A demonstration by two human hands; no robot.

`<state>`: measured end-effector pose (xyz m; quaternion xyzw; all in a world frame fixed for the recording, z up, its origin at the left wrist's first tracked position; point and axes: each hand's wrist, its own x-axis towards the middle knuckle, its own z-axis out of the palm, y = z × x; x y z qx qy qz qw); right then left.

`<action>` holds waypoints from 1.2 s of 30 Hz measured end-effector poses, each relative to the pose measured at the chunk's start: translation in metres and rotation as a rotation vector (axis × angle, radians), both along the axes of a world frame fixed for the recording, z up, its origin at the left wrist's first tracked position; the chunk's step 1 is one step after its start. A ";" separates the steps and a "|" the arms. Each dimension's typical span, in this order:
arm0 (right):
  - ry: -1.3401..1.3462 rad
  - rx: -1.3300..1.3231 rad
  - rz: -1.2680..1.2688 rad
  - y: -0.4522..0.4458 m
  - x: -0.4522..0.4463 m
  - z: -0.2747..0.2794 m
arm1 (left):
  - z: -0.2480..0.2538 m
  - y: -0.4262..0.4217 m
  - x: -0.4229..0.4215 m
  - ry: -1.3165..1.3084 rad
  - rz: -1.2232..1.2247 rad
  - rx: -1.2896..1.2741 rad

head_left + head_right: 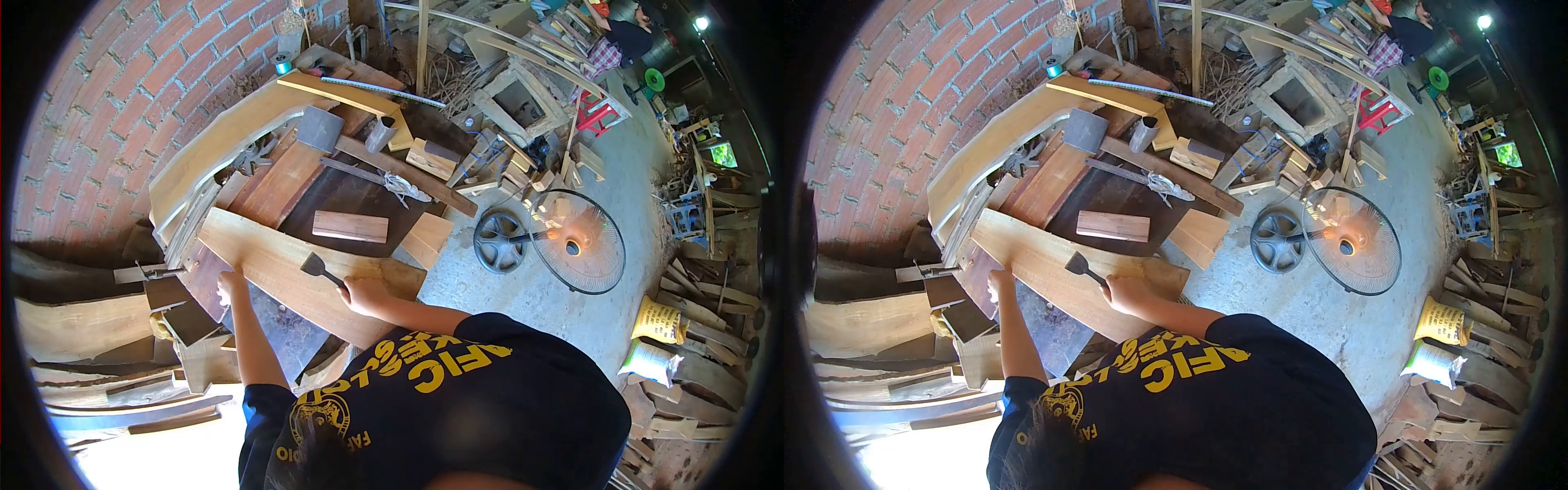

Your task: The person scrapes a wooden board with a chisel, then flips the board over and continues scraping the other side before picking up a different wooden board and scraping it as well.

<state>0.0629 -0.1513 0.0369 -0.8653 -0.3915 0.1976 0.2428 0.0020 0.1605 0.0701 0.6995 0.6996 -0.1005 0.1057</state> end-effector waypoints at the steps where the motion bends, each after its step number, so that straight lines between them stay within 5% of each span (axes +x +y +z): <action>1: 0.005 0.006 -0.004 0.000 0.000 -0.001 | 0.000 0.001 0.000 -0.002 -0.008 -0.011; 14: 0.000 0.029 -0.019 0.001 0.001 0.002 | -0.009 -0.009 0.003 -0.092 0.032 -0.069; 17: -0.002 0.016 -0.024 0.001 0.000 0.003 | -0.080 -0.016 -0.018 -0.137 -0.390 0.317; 19: -0.021 0.029 -0.017 0.000 0.000 0.001 | -0.085 -0.057 -0.017 -0.526 -0.516 0.410; 21: -0.017 0.031 -0.019 0.000 0.001 0.005 | -0.106 -0.097 -0.022 -0.456 -0.639 0.612; 28: -0.022 -0.040 0.004 0.001 0.001 0.005 | -0.093 -0.201 -0.060 -0.677 -0.528 0.366; 36: -0.042 0.054 -0.018 0.000 -0.001 -0.005 | -0.090 -0.249 -0.100 -0.769 -0.717 0.064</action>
